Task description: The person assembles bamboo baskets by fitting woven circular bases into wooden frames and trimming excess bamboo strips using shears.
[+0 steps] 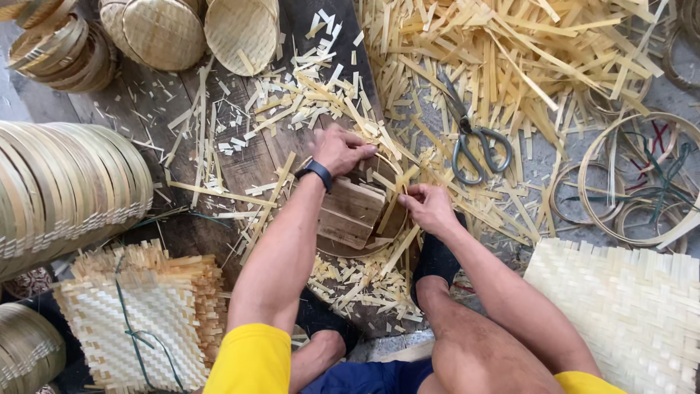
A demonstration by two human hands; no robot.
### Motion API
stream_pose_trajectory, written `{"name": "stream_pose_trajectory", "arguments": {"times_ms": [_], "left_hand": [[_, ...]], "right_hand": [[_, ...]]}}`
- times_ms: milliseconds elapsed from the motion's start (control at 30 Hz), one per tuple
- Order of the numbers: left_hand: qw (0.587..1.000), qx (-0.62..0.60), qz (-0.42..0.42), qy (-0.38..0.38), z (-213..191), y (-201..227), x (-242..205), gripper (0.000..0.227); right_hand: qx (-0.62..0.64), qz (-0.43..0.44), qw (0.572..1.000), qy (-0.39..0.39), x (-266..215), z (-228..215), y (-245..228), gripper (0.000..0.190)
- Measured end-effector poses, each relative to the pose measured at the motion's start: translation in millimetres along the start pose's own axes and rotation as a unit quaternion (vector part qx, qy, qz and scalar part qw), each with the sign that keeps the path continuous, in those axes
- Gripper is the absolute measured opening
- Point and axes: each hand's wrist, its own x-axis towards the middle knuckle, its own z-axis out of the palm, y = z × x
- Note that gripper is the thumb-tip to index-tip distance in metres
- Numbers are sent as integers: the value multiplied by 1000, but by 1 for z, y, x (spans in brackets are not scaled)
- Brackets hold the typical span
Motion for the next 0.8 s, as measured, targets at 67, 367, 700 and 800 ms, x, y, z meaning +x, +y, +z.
{"name": "stream_pose_trajectory", "arguments": {"times_ms": [67, 367, 700, 800], "left_hand": [[1000, 3, 3, 11, 11, 1, 5, 44], [999, 12, 42, 32, 26, -9, 19, 38], [942, -222, 33, 249, 29, -51, 2, 39], [968, -83, -50, 233, 17, -113, -36, 34]], "right_hand": [[28, 6, 999, 20, 4, 6, 9, 31], [29, 24, 996, 80, 9, 12, 15, 29], [-135, -37, 990, 23, 11, -15, -35, 40], [230, -88, 949, 197, 38, -40, -39, 23]]}}
